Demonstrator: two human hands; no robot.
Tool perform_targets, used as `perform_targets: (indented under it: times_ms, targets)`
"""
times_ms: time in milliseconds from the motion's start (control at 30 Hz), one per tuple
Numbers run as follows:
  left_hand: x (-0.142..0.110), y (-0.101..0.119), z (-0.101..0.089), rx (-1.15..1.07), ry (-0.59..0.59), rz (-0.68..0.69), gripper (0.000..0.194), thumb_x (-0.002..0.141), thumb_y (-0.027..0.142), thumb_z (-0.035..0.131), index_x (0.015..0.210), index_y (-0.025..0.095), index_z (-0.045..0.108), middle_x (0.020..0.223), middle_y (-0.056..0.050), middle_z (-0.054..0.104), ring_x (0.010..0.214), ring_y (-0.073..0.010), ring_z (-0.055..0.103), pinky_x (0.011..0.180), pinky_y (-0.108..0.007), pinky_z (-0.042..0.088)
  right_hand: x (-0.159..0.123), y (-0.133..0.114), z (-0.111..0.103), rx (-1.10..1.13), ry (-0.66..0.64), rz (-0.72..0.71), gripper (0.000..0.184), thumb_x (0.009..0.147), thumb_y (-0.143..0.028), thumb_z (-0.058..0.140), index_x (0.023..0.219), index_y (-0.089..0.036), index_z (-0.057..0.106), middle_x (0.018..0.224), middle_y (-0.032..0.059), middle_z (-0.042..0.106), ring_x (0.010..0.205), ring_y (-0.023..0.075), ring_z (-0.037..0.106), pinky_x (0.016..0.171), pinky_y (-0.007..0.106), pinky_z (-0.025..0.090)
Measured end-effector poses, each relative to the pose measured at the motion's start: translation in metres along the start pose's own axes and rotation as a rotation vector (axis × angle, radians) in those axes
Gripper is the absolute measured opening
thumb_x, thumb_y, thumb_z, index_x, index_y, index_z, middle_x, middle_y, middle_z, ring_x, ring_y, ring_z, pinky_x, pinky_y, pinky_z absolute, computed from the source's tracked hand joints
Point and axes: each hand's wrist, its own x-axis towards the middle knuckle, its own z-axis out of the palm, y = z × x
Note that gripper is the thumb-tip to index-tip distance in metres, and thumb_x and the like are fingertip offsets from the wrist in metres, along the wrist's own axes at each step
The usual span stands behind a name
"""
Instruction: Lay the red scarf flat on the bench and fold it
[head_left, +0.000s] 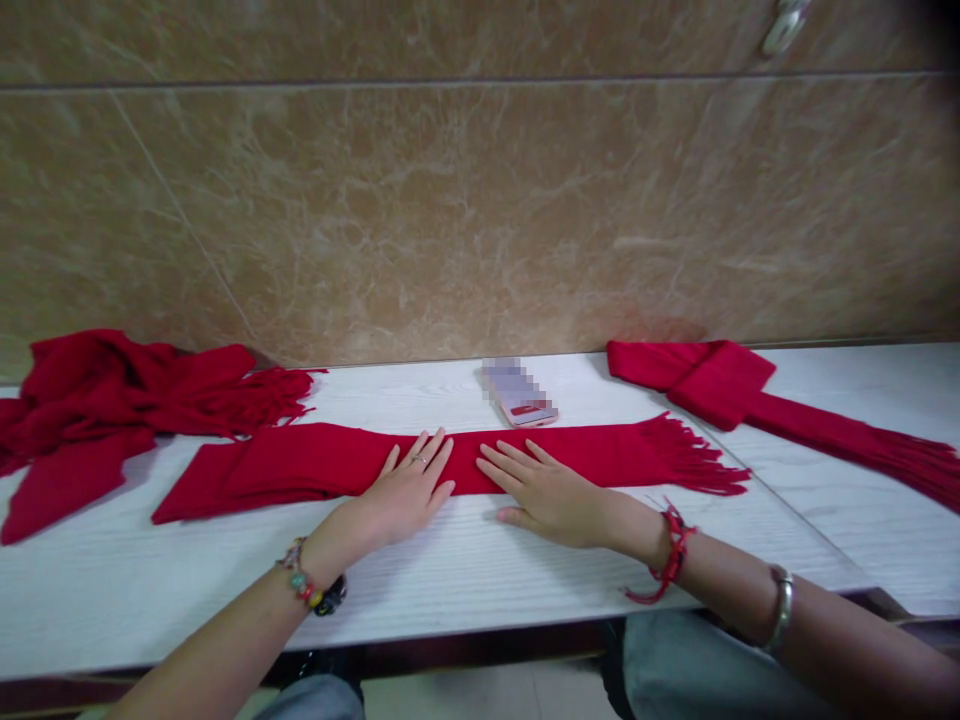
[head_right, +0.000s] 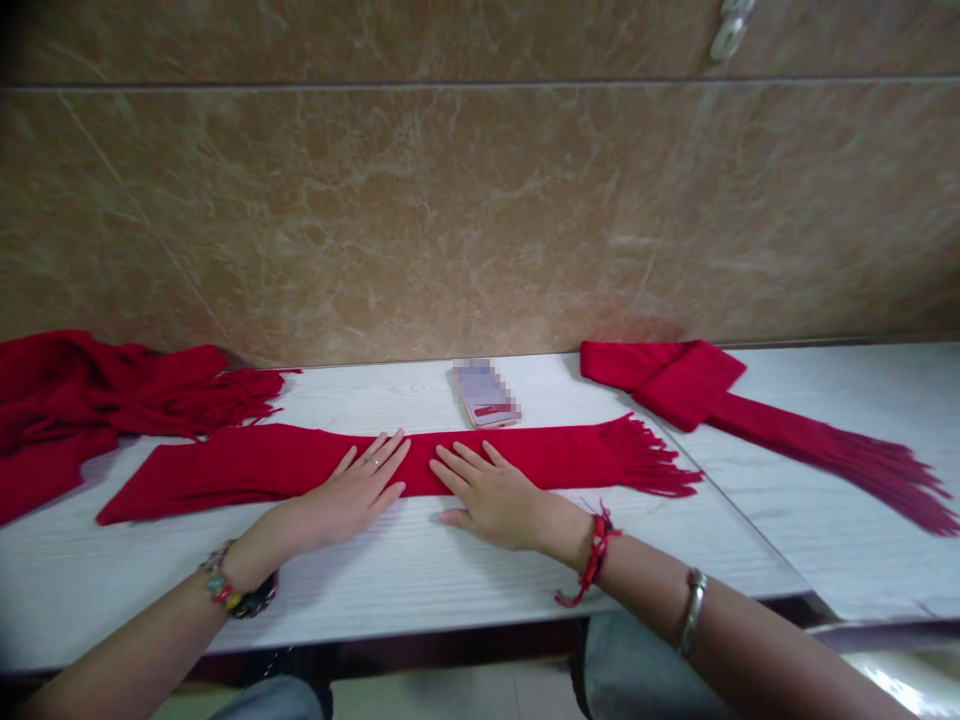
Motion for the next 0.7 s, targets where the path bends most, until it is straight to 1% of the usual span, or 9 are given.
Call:
perform_targets:
  times_ms: [133, 200, 267, 333, 400, 500, 567, 633, 700]
  targets:
    - [-0.003, -0.001, 0.002, -0.001, -0.009, 0.01, 0.057, 0.093, 0.037, 0.021, 0.142, 0.011, 0.008, 0.148, -0.009, 0.001, 0.136, -0.0234, 0.0, 0.107, -0.049, 0.015, -0.019, 0.014, -0.004, 0.024, -0.038, 0.029, 0.06, 0.091, -0.049, 0.029, 0.139, -0.013, 0.027, 0.144, 0.0134, 0.026, 0.132, 0.0292, 0.02, 0.103, 0.054, 0.024]
    - [-0.005, 0.004, -0.001, 0.013, -0.004, -0.009, 0.057, 0.093, 0.036, 0.022, 0.142, 0.009, 0.011, 0.148, -0.01, 0.003, 0.136, -0.0237, 0.003, 0.106, -0.049, 0.016, -0.021, 0.017, -0.006, 0.02, -0.032, 0.054, 0.061, 0.09, -0.05, 0.03, 0.138, -0.012, 0.028, 0.143, 0.0146, 0.026, 0.132, 0.03, 0.02, 0.103, 0.054, 0.025]
    - [-0.006, 0.01, -0.003, 0.055, 0.027, -0.02, 0.054, 0.092, 0.031, 0.023, 0.14, 0.007, 0.018, 0.148, -0.012, 0.008, 0.136, -0.0236, 0.007, 0.107, -0.047, 0.018, -0.016, 0.015, -0.008, -0.001, 0.009, 0.075, 0.062, 0.09, -0.048, 0.031, 0.138, -0.008, 0.028, 0.143, 0.0168, 0.026, 0.132, 0.0301, 0.019, 0.103, 0.053, 0.025]
    - [-0.004, 0.014, -0.004, 0.1, 0.06, 0.04, 0.051, 0.091, 0.023, 0.025, 0.139, 0.006, 0.023, 0.147, -0.013, 0.013, 0.135, -0.0221, 0.013, 0.107, -0.043, 0.019, -0.007, 0.01, -0.008, -0.023, 0.076, 0.098, 0.063, 0.091, -0.046, 0.032, 0.137, -0.004, 0.027, 0.143, 0.019, 0.024, 0.133, 0.0297, 0.019, 0.104, 0.051, 0.024]
    - [-0.001, 0.014, -0.004, 0.125, 0.075, 0.146, 0.05, 0.089, 0.017, 0.027, 0.138, 0.006, 0.025, 0.146, -0.013, 0.018, 0.134, -0.02, 0.018, 0.107, -0.038, 0.022, 0.001, 0.006, -0.006, -0.029, 0.131, 0.111, 0.062, 0.091, -0.043, 0.034, 0.137, -0.003, 0.027, 0.143, 0.0191, 0.024, 0.133, 0.0292, 0.019, 0.105, 0.05, 0.024]
    - [0.005, 0.009, -0.003, 0.136, 0.105, 0.248, 0.048, 0.089, 0.016, 0.027, 0.136, 0.008, 0.029, 0.144, -0.013, 0.028, 0.131, -0.0181, 0.027, 0.105, -0.033, 0.026, 0.002, 0.005, -0.002, -0.019, 0.122, 0.094, 0.056, 0.092, -0.04, 0.032, 0.138, -0.008, 0.028, 0.143, 0.0161, 0.027, 0.132, 0.0285, 0.021, 0.104, 0.052, 0.024]
    - [0.007, 0.005, -0.004, 0.154, 0.16, 0.225, 0.044, 0.09, 0.018, 0.027, 0.132, 0.008, 0.038, 0.139, -0.014, 0.037, 0.127, -0.0195, 0.035, 0.103, -0.033, 0.03, -0.006, 0.009, -0.001, -0.023, 0.078, 0.096, 0.055, 0.092, -0.04, 0.031, 0.138, -0.01, 0.029, 0.143, 0.0145, 0.028, 0.132, 0.0294, 0.021, 0.103, 0.054, 0.024]
    - [0.008, 0.003, -0.006, 0.166, 0.217, 0.139, 0.041, 0.091, 0.019, 0.026, 0.123, 0.007, 0.048, 0.129, -0.017, 0.048, 0.12, -0.0229, 0.044, 0.099, -0.036, 0.035, -0.019, 0.016, -0.003, -0.042, 0.039, 0.143, 0.055, 0.092, -0.042, 0.031, 0.138, -0.011, 0.029, 0.144, 0.0151, 0.027, 0.132, 0.0319, 0.02, 0.101, 0.056, 0.026]
    - [0.007, 0.003, -0.008, 0.151, 0.245, 0.062, 0.04, 0.09, 0.019, 0.026, 0.113, 0.006, 0.056, 0.117, -0.021, 0.056, 0.112, -0.027, 0.05, 0.093, -0.041, 0.04, -0.033, 0.023, -0.007, -0.075, -0.005, 0.208, 0.056, 0.091, -0.044, 0.032, 0.138, -0.012, 0.029, 0.144, 0.0169, 0.025, 0.131, 0.0353, 0.02, 0.098, 0.059, 0.029]
